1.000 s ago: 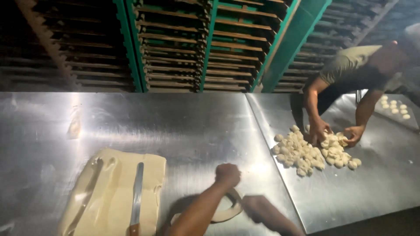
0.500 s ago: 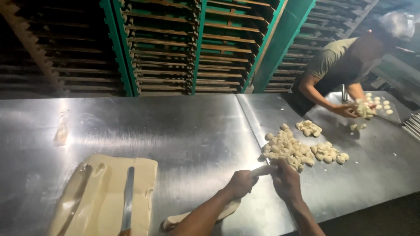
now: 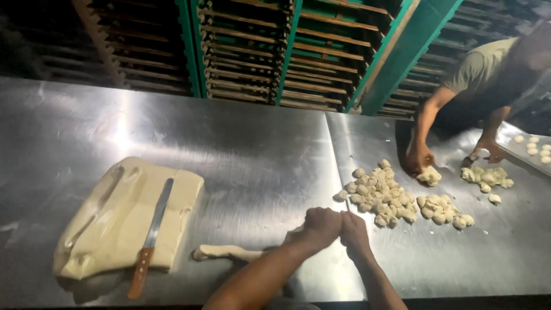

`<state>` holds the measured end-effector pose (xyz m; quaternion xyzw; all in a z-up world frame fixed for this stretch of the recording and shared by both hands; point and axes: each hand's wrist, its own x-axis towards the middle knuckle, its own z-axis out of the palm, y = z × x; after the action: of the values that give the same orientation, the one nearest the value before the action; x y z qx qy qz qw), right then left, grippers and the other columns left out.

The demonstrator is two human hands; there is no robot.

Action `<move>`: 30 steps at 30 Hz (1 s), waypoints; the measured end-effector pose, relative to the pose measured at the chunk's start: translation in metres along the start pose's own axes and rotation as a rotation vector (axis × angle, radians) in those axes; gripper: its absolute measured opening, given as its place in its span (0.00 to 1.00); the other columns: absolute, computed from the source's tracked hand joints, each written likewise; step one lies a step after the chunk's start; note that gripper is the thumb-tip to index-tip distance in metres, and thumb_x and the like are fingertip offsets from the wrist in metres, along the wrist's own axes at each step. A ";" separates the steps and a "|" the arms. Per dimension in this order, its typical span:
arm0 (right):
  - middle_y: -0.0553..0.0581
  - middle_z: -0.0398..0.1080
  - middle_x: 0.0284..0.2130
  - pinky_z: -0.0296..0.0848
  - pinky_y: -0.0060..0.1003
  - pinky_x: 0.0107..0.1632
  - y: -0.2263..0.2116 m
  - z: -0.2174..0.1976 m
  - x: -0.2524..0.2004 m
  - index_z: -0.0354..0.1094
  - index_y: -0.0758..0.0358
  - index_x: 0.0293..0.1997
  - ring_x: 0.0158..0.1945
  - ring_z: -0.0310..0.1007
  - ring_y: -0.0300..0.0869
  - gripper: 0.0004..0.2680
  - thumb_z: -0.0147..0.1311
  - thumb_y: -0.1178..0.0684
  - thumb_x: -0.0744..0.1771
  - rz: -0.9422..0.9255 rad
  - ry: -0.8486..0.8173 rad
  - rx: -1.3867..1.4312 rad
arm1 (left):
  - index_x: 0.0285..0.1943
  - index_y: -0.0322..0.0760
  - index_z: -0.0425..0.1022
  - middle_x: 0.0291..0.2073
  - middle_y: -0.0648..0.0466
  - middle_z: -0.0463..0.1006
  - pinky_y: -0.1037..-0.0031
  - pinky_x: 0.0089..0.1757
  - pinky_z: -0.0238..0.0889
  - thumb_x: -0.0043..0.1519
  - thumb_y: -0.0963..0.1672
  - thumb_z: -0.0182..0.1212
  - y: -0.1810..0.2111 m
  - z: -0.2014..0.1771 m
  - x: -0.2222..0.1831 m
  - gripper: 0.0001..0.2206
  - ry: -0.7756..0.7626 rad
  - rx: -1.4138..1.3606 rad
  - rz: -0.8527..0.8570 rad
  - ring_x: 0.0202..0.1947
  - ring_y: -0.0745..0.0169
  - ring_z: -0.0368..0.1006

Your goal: The person cuts and portions large sheets of bread dough into small uniform balls on a stainless steel work table.

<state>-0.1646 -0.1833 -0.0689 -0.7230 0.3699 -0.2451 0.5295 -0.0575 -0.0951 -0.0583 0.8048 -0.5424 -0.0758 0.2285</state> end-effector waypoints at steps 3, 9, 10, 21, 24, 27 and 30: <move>0.48 0.60 0.21 0.56 0.34 0.25 0.018 -0.017 -0.027 0.66 0.68 0.31 0.23 0.56 0.36 0.11 0.49 0.52 0.70 0.082 -0.529 0.072 | 0.37 0.38 0.84 0.35 0.44 0.83 0.56 0.38 0.75 0.58 0.41 0.60 -0.064 0.054 0.015 0.06 0.003 0.064 -0.149 0.39 0.44 0.82; 0.51 0.72 0.29 0.71 0.31 0.36 -0.039 -0.017 -0.019 0.75 0.66 0.41 0.30 0.70 0.39 0.05 0.57 0.58 0.65 -0.637 -0.560 -0.189 | 0.63 0.30 0.66 0.56 0.36 0.72 0.56 0.53 0.67 0.56 0.34 0.58 -0.110 0.074 0.012 0.24 -0.009 -0.061 -0.388 0.57 0.38 0.71; 0.53 0.74 0.31 0.71 0.33 0.36 -0.033 -0.013 0.002 0.76 0.65 0.44 0.31 0.71 0.43 0.06 0.59 0.58 0.65 -0.617 -0.361 -0.108 | 0.75 0.28 0.55 0.66 0.32 0.63 0.54 0.58 0.61 0.54 0.31 0.55 -0.122 0.101 0.013 0.35 0.163 -0.109 -0.233 0.64 0.32 0.64; 0.57 0.74 0.43 0.79 0.38 0.41 -0.039 -0.017 0.001 0.72 0.62 0.52 0.40 0.80 0.43 0.11 0.59 0.58 0.65 -0.368 -0.176 -0.312 | 0.46 0.36 0.77 0.40 0.42 0.81 0.57 0.46 0.70 0.64 0.50 0.61 -0.019 -0.014 -0.047 0.13 -0.065 -0.611 -0.260 0.44 0.43 0.79; 0.58 0.75 0.45 0.79 0.36 0.44 -0.029 -0.011 -0.010 0.70 0.62 0.56 0.43 0.80 0.43 0.12 0.57 0.56 0.67 -0.252 -0.260 -0.196 | 0.44 0.35 0.77 0.35 0.41 0.82 0.55 0.43 0.70 0.62 0.51 0.61 -0.018 -0.016 -0.045 0.15 -0.060 -0.523 -0.184 0.40 0.40 0.79; 0.58 0.79 0.43 0.77 0.35 0.48 -0.042 0.007 -0.025 0.69 0.61 0.58 0.46 0.80 0.42 0.13 0.54 0.54 0.67 -0.220 -0.171 -0.220 | 0.42 0.32 0.75 0.33 0.39 0.81 0.53 0.41 0.71 0.63 0.52 0.62 -0.027 -0.030 -0.042 0.17 -0.044 -0.445 -0.108 0.38 0.37 0.79; 0.57 0.77 0.46 0.76 0.37 0.49 -0.054 0.027 -0.032 0.67 0.61 0.58 0.49 0.78 0.42 0.12 0.50 0.52 0.68 -0.289 -0.053 -0.184 | 0.40 0.31 0.76 0.32 0.38 0.81 0.52 0.40 0.71 0.66 0.51 0.59 -0.030 -0.042 -0.043 0.17 -0.097 -0.368 -0.027 0.36 0.36 0.79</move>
<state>-0.1491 -0.1335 -0.0246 -0.8204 0.2688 -0.2645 0.4298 -0.0341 -0.0353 -0.0402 0.7520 -0.5190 -0.2156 0.3445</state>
